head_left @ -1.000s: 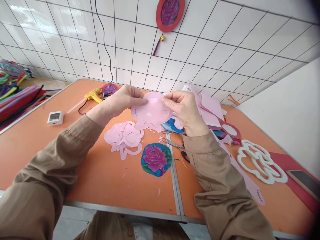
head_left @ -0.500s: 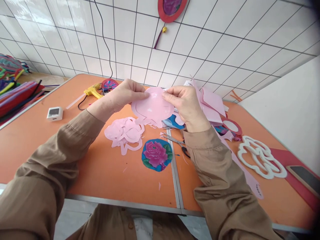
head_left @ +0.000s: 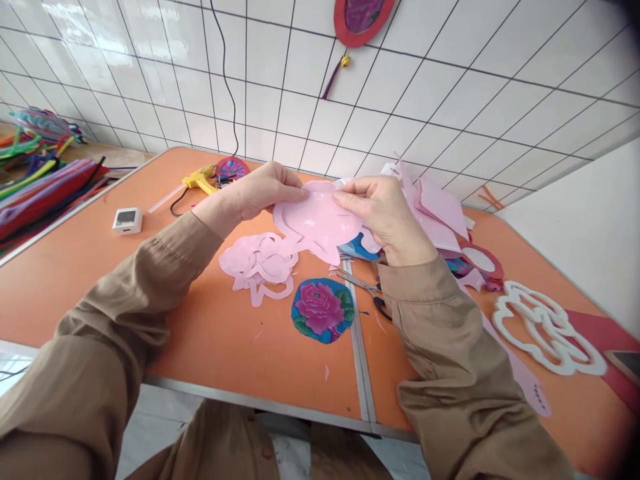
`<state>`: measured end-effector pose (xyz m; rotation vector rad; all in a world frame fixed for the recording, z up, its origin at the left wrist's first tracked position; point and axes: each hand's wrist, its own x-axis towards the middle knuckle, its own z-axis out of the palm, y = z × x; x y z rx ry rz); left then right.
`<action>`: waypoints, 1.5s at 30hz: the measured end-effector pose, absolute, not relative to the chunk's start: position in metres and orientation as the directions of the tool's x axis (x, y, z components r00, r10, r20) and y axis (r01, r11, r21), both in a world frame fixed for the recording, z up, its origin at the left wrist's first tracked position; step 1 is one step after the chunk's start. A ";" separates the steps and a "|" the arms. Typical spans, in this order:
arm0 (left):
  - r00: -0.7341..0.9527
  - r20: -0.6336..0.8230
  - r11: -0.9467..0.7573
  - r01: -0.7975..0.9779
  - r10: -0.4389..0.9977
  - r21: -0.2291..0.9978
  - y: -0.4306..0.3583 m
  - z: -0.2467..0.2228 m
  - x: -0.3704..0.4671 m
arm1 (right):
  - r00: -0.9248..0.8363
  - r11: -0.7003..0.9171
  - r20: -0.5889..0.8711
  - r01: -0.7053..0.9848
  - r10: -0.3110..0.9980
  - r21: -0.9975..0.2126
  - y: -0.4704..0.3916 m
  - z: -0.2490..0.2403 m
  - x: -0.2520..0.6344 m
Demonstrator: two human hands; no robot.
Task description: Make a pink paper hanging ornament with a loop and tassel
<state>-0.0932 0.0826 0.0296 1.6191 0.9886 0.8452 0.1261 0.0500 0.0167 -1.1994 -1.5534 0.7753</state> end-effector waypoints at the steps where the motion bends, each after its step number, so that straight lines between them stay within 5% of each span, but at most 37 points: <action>1: 0.439 0.026 -0.138 0.225 0.898 0.964 0.082 0.031 -0.093 | -0.031 0.310 0.318 0.331 0.947 -0.891 0.050 0.017 0.126; 31: 0.518 -0.015 -0.142 0.262 0.855 0.955 0.070 0.046 -0.094 | -0.111 0.389 0.384 0.470 0.917 -0.793 0.041 0.031 0.127; 45: 0.521 0.032 -0.212 0.290 0.853 0.933 0.058 0.055 -0.089 | -0.088 0.381 0.376 0.372 0.922 -0.847 0.032 0.038 0.123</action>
